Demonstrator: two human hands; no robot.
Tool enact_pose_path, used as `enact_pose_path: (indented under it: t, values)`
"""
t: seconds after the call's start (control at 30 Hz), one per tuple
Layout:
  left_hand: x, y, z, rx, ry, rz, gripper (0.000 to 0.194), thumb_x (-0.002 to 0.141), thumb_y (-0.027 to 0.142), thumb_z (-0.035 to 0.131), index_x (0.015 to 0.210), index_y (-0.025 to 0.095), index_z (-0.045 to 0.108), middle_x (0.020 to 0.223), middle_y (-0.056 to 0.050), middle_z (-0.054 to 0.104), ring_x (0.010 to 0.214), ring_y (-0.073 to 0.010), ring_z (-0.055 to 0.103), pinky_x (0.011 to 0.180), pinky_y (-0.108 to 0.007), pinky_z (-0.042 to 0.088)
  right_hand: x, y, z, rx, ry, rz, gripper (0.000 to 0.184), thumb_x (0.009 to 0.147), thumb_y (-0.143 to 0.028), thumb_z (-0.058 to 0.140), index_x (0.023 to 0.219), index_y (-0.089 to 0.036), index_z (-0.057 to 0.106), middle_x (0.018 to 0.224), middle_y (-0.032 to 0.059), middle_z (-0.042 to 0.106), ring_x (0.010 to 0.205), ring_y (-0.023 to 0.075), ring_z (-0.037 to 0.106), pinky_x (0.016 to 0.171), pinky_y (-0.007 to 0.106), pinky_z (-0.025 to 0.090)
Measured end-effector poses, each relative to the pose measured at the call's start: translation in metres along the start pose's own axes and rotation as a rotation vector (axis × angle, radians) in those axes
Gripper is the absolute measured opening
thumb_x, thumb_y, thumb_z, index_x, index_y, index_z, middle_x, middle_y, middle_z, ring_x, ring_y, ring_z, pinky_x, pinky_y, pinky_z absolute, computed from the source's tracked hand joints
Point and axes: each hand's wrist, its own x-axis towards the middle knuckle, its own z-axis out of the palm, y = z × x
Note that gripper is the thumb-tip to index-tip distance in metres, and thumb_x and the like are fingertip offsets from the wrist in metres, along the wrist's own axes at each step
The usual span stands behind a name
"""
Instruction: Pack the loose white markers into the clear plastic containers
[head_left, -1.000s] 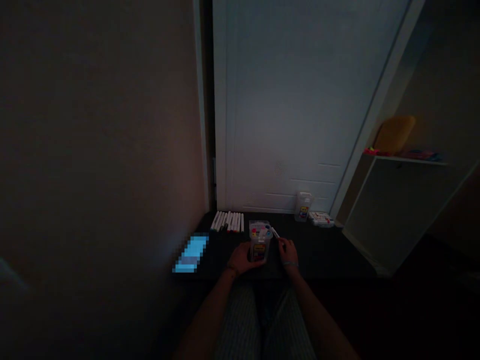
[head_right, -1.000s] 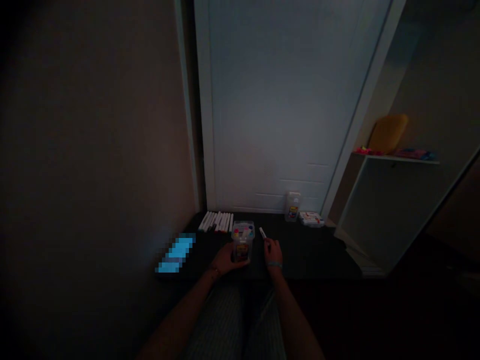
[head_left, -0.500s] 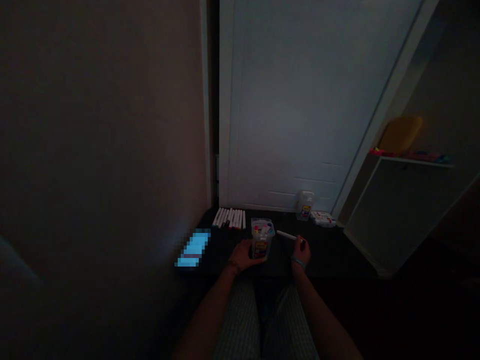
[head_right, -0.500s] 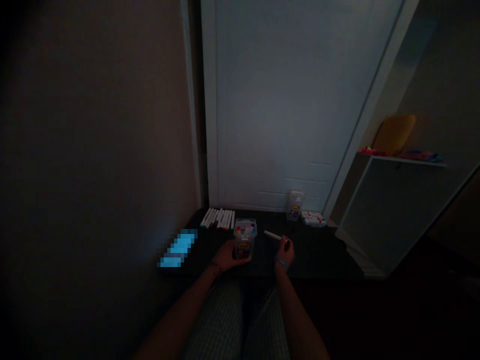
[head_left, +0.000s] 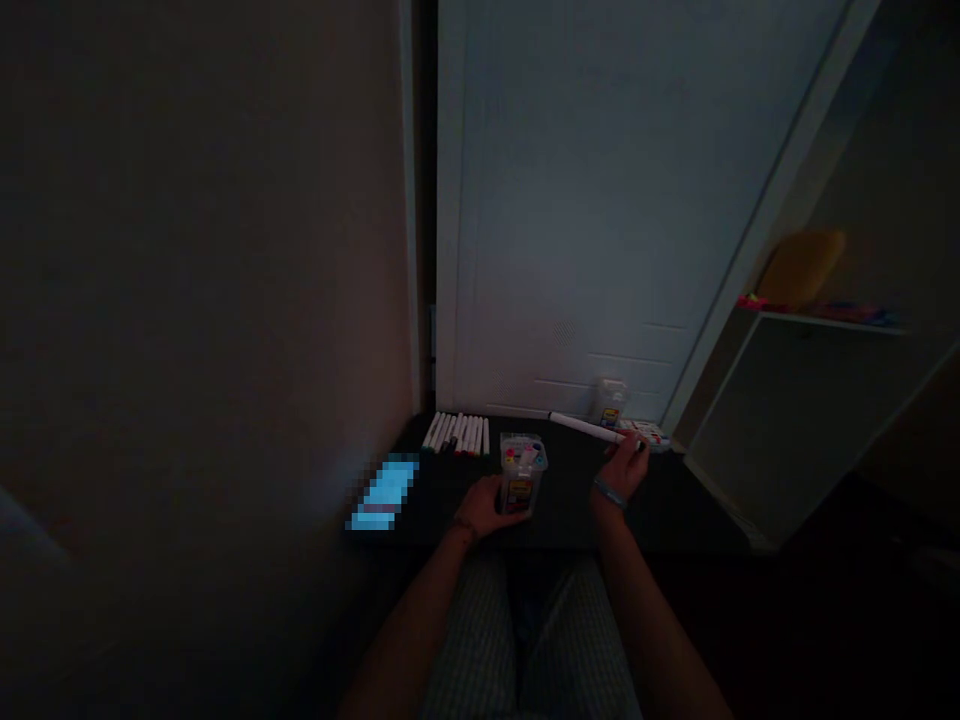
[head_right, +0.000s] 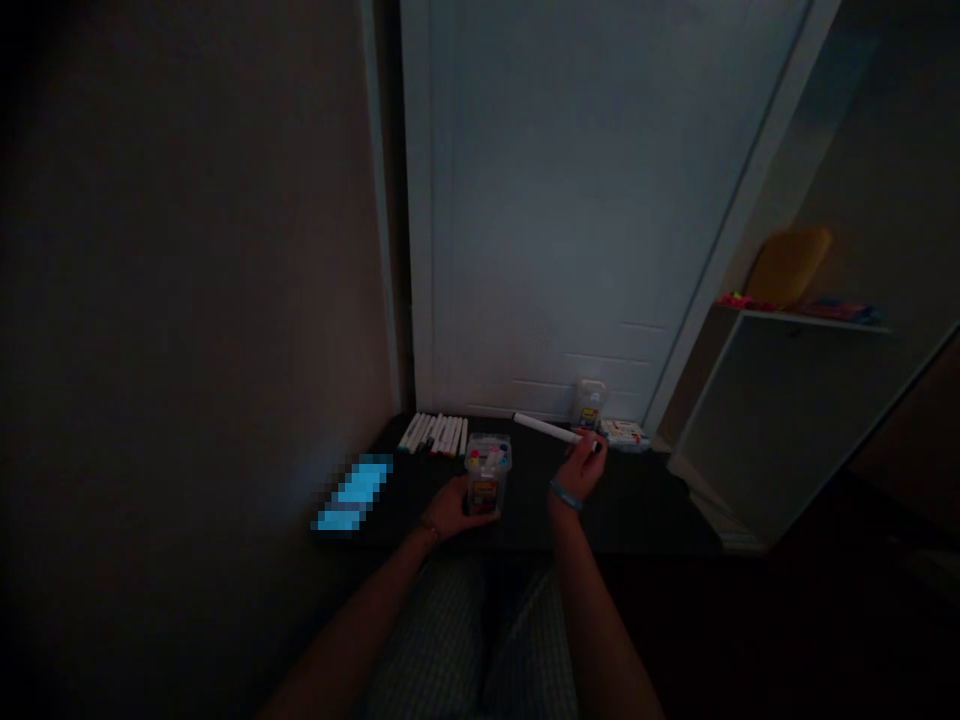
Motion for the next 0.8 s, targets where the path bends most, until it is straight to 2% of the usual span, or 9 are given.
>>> enact_pose_path:
  t: [0.1,0.23,0.33,0.57,0.8]
  values:
    - [0.000,0.001,-0.001,0.001,0.001,-0.007,0.064,0.060,0.064,0.072,0.109,0.022,0.063,0.103,-0.006,0.067,0.096,-0.0271,0.061,0.083,-0.035,0.047,-0.003,-0.026,0.004,0.014,-0.117,-0.102,0.039,0.092,-0.054,0.035,0.084,-0.019,0.050,0.064,-0.0044,0.041,0.053,0.0106,0.038,0.053,0.024,0.034]
    - [0.001,0.001,-0.001,0.017,-0.013,-0.004,0.065,0.060,0.065,0.071,0.109,0.023,0.063,0.102,-0.006,0.068,0.095,-0.0268,0.061,0.083,-0.034,0.046,-0.011,-0.038,0.005,-0.083,-0.288,-0.218,0.036,0.092,-0.050,0.040,0.084,-0.017,0.052,0.064,-0.0031,0.047,0.054,0.0110,0.041,0.054,0.025,0.034]
    - [0.001,0.000,-0.002,0.029,-0.027,-0.017,0.064,0.060,0.066,0.071,0.107,0.023,0.064,0.102,-0.006,0.068,0.095,-0.0268,0.061,0.083,-0.034,0.046,-0.014,-0.035,0.005,-0.138,-0.355,-0.282,0.034,0.093,-0.046,0.041,0.081,-0.017,0.054,0.066,-0.0013,0.051,0.059,0.0126,0.045,0.058,0.025,0.035]
    - [0.002,0.000,-0.002,0.016,-0.025,0.003,0.061,0.060,0.064,0.071,0.106,0.024,0.065,0.103,-0.005,0.068,0.096,-0.0278,0.061,0.083,-0.035,0.046,-0.011,-0.019,0.005,-0.287,-0.411,-0.271,0.037,0.094,-0.047,0.037,0.081,-0.018,0.055,0.073,0.0023,0.056,0.067,0.0157,0.050,0.064,0.027,0.036]
    - [0.001,0.002,-0.002,-0.020,-0.037,-0.043,0.066,0.058,0.062,0.074,0.109,0.022,0.063,0.108,-0.007,0.067,0.099,-0.0291,0.060,0.086,-0.036,0.046,-0.015,-0.014,0.025,-0.585,-0.733,-0.421,0.034,0.094,-0.045,0.040,0.087,-0.020,0.061,0.071,0.0029,0.059,0.074,0.0184,0.051,0.071,0.029,0.033]
